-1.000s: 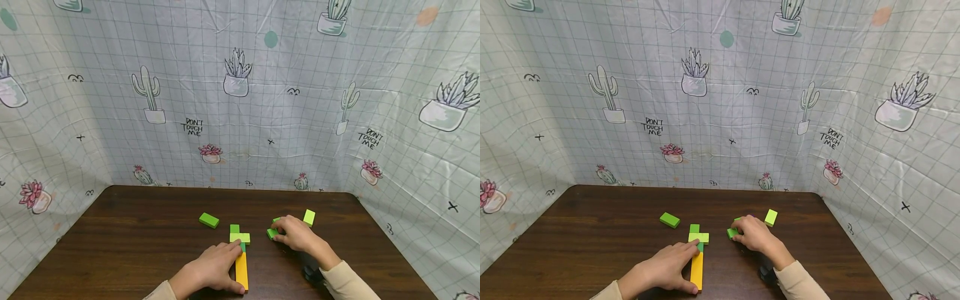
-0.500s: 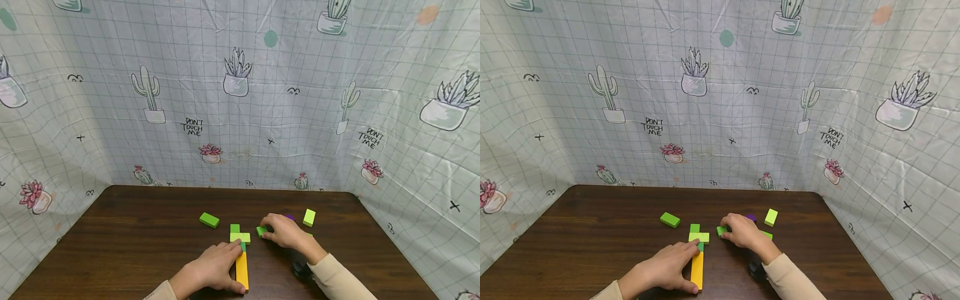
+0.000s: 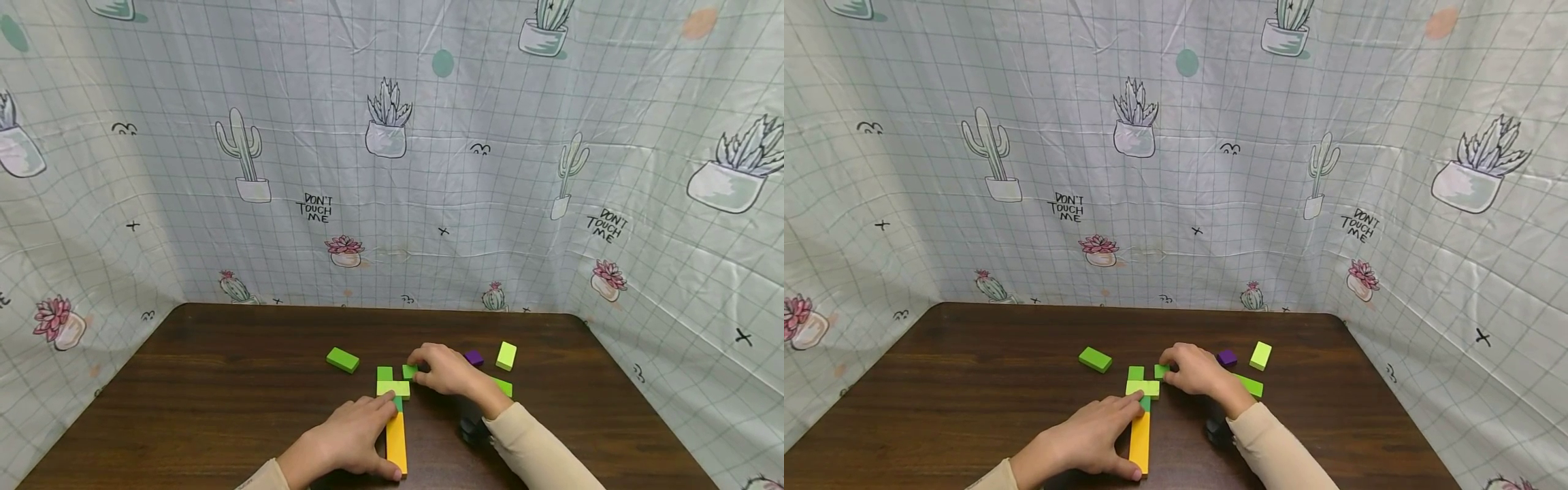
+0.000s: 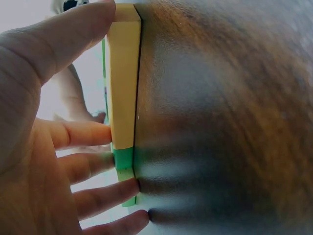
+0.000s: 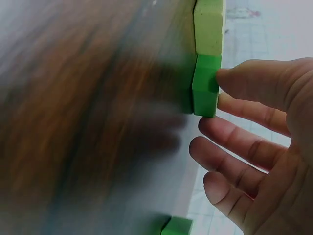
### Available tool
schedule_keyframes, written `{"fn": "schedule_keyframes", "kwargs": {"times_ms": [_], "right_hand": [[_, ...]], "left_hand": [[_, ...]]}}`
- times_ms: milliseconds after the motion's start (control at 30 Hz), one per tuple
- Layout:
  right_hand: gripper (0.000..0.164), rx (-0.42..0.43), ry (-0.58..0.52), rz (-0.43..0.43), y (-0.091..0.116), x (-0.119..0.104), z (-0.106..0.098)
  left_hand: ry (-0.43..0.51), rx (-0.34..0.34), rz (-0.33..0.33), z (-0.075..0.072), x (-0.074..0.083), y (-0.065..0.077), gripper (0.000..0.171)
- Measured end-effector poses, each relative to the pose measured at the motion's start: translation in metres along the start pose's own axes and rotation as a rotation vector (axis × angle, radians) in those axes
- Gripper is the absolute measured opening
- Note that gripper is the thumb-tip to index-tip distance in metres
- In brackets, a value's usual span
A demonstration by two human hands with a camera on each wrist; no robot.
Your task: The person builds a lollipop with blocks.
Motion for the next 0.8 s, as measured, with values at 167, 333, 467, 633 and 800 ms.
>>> {"fn": "schedule_keyframes", "kwargs": {"times_ms": [167,333,467,633,800], "right_hand": [[0.021,-0.006,-0.024,-0.005,-0.006,-0.006,0.003],[0.020,-0.008,-0.025,-0.014,-0.009,-0.009,0.005],[0.019,-0.010,-0.031,-0.019,-0.009,-0.011,0.006],[0.020,-0.010,-0.032,-0.016,-0.009,-0.013,0.005],[0.021,-0.014,-0.036,-0.010,-0.009,-0.013,0.005]], "left_hand": [[0.000,-0.002,0.001,0.000,0.000,0.000,0.072],[-0.002,0.002,-0.003,0.002,0.000,0.001,0.072],[-0.008,0.008,0.000,0.001,0.000,0.001,0.071],[-0.012,0.008,0.005,0.001,0.000,0.001,0.070],[-0.005,0.006,0.006,0.001,0.000,0.001,0.070]]}}
Point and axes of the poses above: each hand's wrist, its own y-axis away from the middle knuckle, its own z-axis out of the palm, x = y × z, the point moved 1 cm from there along -y, towards the middle knuckle, and after that the axes turned 9 degrees about x, right-handed, at the moved point
